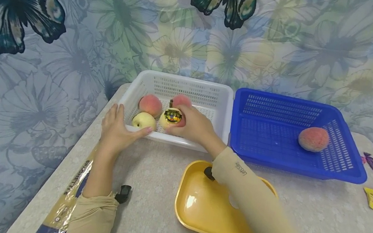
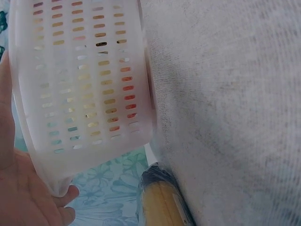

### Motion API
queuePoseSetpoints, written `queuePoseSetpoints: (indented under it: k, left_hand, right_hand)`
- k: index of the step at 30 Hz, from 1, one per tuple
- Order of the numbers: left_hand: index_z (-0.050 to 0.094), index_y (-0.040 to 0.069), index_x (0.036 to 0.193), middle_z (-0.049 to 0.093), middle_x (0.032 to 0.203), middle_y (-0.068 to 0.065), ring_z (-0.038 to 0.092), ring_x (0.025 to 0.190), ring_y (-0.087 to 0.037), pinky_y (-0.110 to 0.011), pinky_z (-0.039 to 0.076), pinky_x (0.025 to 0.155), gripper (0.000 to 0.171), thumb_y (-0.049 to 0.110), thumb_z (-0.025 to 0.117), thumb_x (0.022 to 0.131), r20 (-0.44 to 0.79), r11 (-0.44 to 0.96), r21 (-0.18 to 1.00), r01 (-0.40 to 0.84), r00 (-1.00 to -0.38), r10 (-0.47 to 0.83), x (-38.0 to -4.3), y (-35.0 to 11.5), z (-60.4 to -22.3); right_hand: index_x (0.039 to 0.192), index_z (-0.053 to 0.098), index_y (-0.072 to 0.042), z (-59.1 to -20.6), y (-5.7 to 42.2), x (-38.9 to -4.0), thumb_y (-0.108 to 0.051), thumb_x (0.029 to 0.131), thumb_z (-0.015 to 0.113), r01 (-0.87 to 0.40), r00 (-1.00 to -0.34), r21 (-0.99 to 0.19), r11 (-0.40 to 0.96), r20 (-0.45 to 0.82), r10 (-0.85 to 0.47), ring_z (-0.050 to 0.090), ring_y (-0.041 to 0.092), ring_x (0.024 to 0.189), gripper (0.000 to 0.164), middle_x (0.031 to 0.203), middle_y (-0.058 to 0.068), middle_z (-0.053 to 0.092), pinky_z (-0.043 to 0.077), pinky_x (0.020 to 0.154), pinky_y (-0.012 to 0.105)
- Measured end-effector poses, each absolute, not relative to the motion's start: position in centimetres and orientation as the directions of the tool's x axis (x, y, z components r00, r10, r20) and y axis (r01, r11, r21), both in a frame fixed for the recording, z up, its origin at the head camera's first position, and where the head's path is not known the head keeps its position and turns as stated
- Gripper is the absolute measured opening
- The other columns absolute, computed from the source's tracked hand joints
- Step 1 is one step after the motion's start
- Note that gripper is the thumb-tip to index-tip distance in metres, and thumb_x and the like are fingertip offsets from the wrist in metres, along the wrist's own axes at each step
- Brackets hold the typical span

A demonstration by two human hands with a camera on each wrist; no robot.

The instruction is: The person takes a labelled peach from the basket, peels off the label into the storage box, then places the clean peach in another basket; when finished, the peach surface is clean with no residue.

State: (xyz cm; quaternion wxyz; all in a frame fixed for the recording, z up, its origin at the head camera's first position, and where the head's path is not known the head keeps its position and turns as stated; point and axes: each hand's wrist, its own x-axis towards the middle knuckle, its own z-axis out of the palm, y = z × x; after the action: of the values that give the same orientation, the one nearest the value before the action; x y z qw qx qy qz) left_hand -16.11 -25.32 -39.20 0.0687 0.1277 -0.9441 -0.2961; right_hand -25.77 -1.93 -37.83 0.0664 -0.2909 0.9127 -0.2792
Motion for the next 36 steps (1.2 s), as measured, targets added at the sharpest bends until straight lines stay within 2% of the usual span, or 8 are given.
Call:
queuePoseSetpoints:
  k: [7, 13, 19, 24, 30, 36]
  left_hand:
    - [0.004, -0.001, 0.158, -0.002, 0.165, -0.024, 0.0, 0.151, -0.048, -0.067, 0.005, 0.12, 0.131, 0.068, 0.075, 0.072, 0.041, 0.805, 0.56, -0.196, -0.964, -0.263, -16.1, -25.5, -39.2]
    - [0.001, -0.001, 0.158, -0.004, 0.165, -0.025, -0.003, 0.151, -0.048, -0.068, 0.003, 0.119, 0.131, 0.067, 0.075, 0.073, 0.022, 0.798, 0.57, -0.195, -0.967, -0.252, -16.2, -25.6, -39.2]
    - [-0.001, 0.0, 0.158, -0.006, 0.165, -0.023, -0.004, 0.151, -0.048, -0.067, 0.001, 0.119, 0.132, 0.068, 0.074, 0.074, 0.017, 0.8, 0.568, -0.192, -0.969, -0.245, -16.1, -25.7, -39.3]
    - [-0.002, 0.001, 0.158, -0.009, 0.165, -0.022, -0.007, 0.151, -0.047, -0.067, 0.0, 0.119, 0.132, 0.068, 0.074, 0.074, 0.01, 0.797, 0.574, -0.187, -0.972, -0.235, -16.1, -25.5, -39.0]
    - [0.0, 0.001, 0.158, -0.006, 0.165, -0.025, -0.006, 0.151, -0.049, -0.07, 0.001, 0.118, 0.129, 0.064, 0.076, 0.075, 0.025, 0.789, 0.589, -0.172, -0.973, -0.231, -16.4, -25.5, -39.1]
    - [0.002, 0.009, 0.16, -0.005, 0.164, -0.027, -0.016, 0.151, -0.045, -0.071, -0.009, 0.115, 0.125, 0.062, 0.077, 0.075, 0.061, 0.778, 0.611, -0.147, -0.971, -0.231, -16.1, -25.2, -38.9]
  right_hand:
    - [0.142, 0.049, -0.032, -36.0, 0.3, -23.9, -0.062, 0.077, 0.076, -0.514, -0.825, -0.515, 0.686, 0.078, -0.56, 0.056, 0.015, 0.092, 0.076, 0.105, -0.004, 0.056, 0.051, 0.076, 0.035]
    - [0.147, 0.045, -0.034, -34.4, 2.6, -21.8, -0.06, 0.075, 0.078, -0.524, -0.828, -0.54, 0.659, 0.141, -0.542, 0.054, 0.017, 0.087, 0.083, 0.101, -0.003, 0.053, 0.047, 0.069, 0.032]
    - [0.144, 0.047, -0.035, -33.1, 5.1, -20.1, -0.058, 0.075, 0.08, -0.527, -0.824, -0.606, 0.596, 0.192, -0.533, 0.055, 0.02, 0.085, 0.08, 0.115, -0.008, 0.057, 0.047, 0.067, 0.031]
    - [0.141, 0.052, -0.033, -32.7, 7.0, -19.0, -0.053, 0.074, 0.083, -0.52, -0.83, -0.639, 0.567, 0.221, -0.512, 0.053, 0.017, 0.084, 0.077, 0.123, -0.009, 0.058, 0.047, 0.07, 0.031]
    - [0.139, 0.054, -0.029, -33.3, 8.4, -17.9, -0.051, 0.072, 0.085, -0.532, -0.832, -0.647, 0.546, 0.282, -0.477, 0.053, 0.014, 0.082, 0.077, 0.11, -0.007, 0.058, 0.047, 0.068, 0.03]
    - [0.142, 0.051, -0.028, -33.6, 9.3, -17.2, -0.053, 0.074, 0.083, -0.508, -0.848, -0.67, 0.542, 0.276, -0.453, 0.053, 0.015, 0.081, 0.08, 0.102, -0.005, 0.056, 0.046, 0.064, 0.027]
